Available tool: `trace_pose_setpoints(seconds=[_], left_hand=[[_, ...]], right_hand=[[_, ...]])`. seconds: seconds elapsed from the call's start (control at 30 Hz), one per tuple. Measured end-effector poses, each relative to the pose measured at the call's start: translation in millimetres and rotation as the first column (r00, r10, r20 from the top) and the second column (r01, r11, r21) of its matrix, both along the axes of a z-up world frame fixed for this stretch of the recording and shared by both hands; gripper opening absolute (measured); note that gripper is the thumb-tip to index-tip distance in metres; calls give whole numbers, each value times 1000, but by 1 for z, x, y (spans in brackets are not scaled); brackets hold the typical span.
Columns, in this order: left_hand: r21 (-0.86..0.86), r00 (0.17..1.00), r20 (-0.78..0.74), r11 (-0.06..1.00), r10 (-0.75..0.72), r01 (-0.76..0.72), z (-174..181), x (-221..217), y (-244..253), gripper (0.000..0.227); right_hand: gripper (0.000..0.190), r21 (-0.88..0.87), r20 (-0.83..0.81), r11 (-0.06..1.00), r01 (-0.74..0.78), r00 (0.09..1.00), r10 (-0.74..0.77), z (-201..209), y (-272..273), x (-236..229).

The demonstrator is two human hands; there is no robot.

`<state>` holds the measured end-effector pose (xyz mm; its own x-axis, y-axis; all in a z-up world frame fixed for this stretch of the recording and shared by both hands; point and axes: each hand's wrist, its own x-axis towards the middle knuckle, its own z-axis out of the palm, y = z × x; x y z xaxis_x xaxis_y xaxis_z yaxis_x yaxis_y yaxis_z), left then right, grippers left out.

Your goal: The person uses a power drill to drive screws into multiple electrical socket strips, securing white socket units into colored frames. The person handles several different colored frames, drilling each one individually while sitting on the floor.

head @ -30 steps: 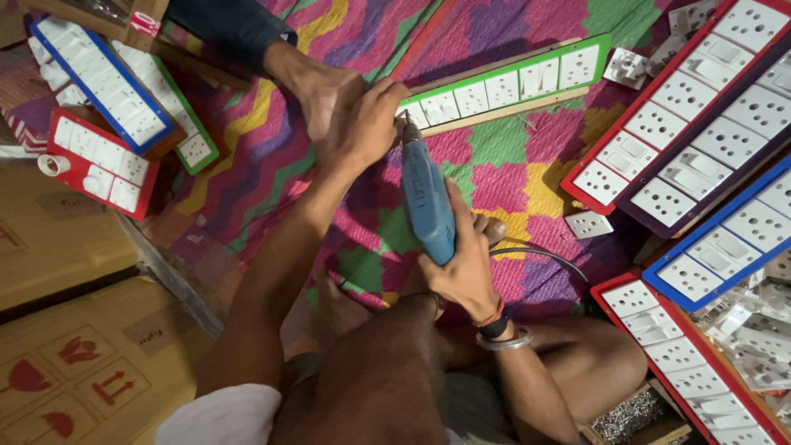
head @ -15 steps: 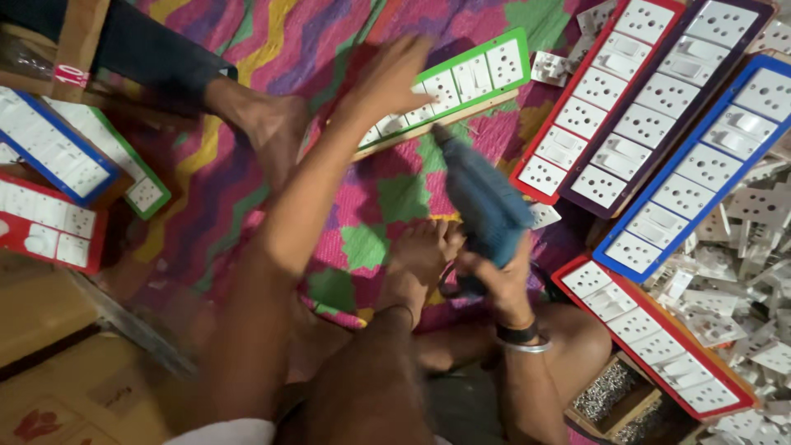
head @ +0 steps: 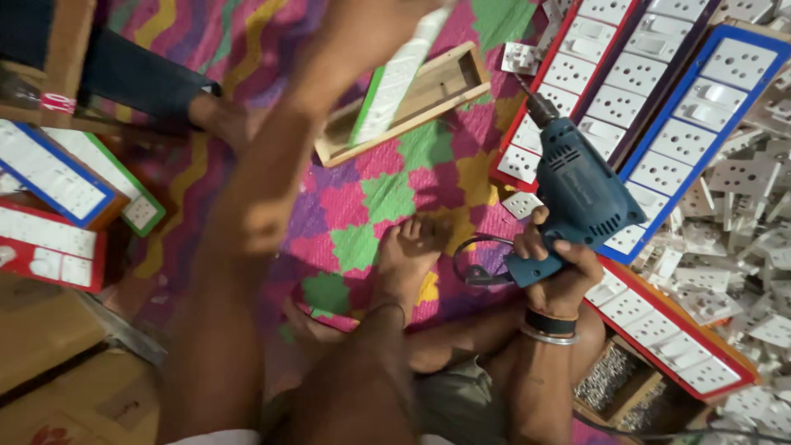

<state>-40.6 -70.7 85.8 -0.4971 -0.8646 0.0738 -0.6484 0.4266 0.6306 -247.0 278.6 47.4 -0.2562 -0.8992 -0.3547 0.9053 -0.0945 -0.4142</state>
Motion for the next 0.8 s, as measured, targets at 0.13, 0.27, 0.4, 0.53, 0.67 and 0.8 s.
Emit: trace_pose_setpoints(seconds=[0.13,0.27,0.4,0.53,0.67,0.8], left_hand=[[-140,930,-366,990,-19,-35,51,96,46,22],[179,800,-570,979,186,-100,13,133,93,33],[280,950,-148,933,276,-228,-26,159,111,34],[-73,917,387,995,97,-74,-34,159,112,42],[-179,831,541,983,129,-36,-45,121,99,58],[-178,888,450,984,93,-13,-54,96,77,80]], right_hand=[[54,-14,0,1000,9,1000,-9,-1,-6,-3],[58,-2,-32,1000,4,999,-4,1,-10,3],[60,7,-44,1000,-7,999,8,7,-14,11],[62,-1,-153,999,-50,987,49,13,-28,20],[56,22,-228,996,-91,969,94,14,-39,27],[57,23,-257,993,-119,959,121,13,-49,29]])
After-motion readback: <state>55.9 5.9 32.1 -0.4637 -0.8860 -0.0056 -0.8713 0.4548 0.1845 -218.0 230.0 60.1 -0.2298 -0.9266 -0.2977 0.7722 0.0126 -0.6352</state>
